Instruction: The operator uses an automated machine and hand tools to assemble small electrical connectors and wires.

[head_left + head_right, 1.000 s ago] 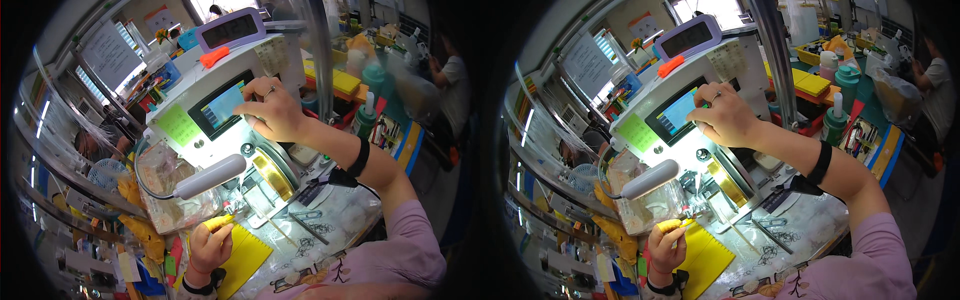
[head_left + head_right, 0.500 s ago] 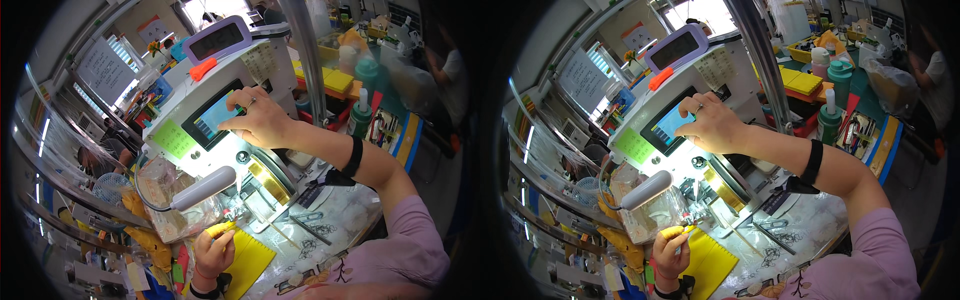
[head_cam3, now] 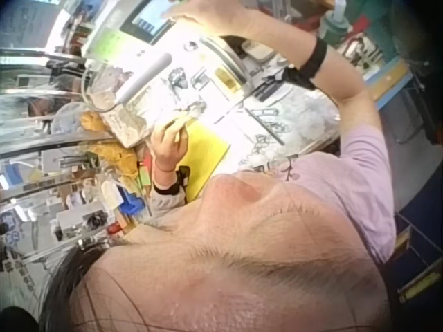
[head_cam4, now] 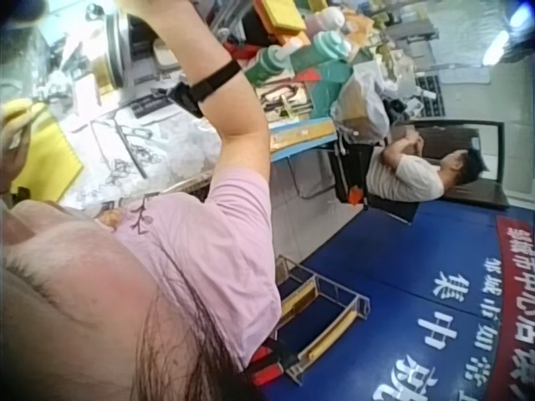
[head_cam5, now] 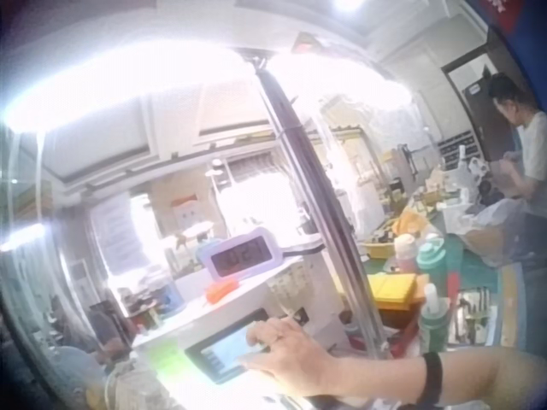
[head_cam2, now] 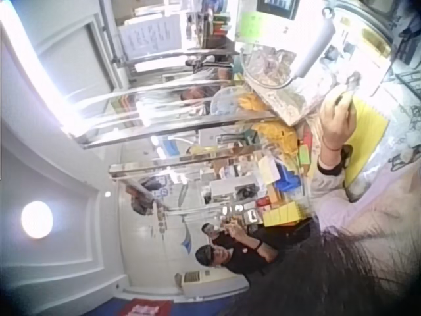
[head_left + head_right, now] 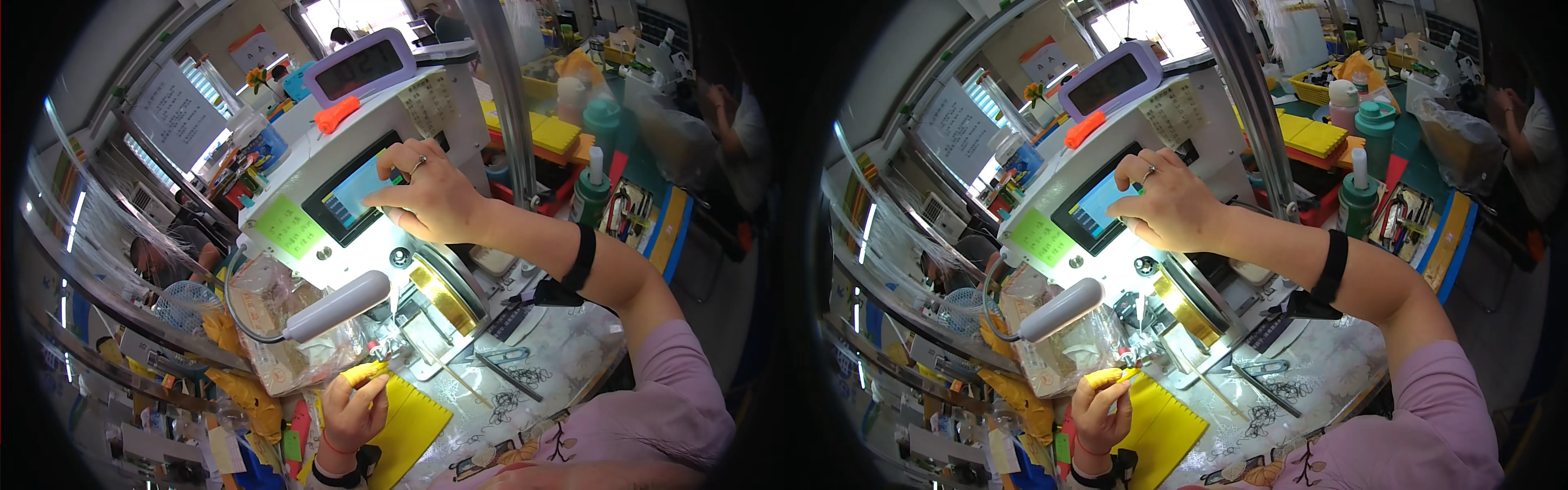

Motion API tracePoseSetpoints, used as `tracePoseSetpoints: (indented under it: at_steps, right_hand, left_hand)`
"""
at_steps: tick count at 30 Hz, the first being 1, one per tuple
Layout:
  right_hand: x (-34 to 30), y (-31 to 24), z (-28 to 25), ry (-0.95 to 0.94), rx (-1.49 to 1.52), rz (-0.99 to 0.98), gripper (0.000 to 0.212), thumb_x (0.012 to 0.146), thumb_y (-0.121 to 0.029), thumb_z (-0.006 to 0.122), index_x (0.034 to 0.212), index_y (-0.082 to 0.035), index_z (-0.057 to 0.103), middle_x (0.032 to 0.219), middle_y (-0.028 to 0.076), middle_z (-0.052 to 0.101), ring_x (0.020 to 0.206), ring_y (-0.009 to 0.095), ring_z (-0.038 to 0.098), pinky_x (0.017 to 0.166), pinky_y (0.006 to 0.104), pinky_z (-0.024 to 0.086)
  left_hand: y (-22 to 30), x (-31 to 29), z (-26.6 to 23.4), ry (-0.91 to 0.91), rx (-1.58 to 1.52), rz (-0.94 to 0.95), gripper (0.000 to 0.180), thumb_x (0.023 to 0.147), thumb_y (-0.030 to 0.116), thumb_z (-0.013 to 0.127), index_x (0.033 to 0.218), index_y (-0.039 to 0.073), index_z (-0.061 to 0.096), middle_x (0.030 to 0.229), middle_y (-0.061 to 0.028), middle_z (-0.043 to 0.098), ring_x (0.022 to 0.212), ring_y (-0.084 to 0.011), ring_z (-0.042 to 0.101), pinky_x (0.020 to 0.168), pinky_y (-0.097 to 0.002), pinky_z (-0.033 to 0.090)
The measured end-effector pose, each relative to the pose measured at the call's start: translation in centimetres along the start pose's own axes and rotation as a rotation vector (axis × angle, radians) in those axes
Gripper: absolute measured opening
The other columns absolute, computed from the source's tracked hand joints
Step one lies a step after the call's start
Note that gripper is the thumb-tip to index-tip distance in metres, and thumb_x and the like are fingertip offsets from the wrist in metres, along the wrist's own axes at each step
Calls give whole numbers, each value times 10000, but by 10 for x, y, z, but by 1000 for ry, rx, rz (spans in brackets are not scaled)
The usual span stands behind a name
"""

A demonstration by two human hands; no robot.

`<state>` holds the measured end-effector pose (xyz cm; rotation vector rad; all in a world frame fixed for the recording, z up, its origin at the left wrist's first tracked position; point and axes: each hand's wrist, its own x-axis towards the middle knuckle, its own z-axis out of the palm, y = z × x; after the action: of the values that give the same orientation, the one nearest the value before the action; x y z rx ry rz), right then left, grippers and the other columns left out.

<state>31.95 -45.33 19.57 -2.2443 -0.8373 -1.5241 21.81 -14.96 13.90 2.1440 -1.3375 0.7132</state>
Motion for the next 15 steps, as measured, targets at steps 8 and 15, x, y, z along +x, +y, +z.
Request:
tracePoseSetpoints:
  at_steps: [8,15]
  right_hand:
    - [2,2,0,69,10,5,289,702,-50,700,951,-196,710,997,28,504,879,200,515,859,389,356]
    - [-11,9,-16,5,-47,64,157,702,-86,713,843,-150,693,965,30,510,976,225,518,889,397,361]
  left_hand:
    - [1,0,0,1,5,0,184,770,-60,683,940,10,686,969,-153,625,837,-268,633,702,-308,520]
    - [0,-1,0,-1,2,5,181,777,-51,683,948,10,686,972,-153,626,834,-271,633,695,-305,515]
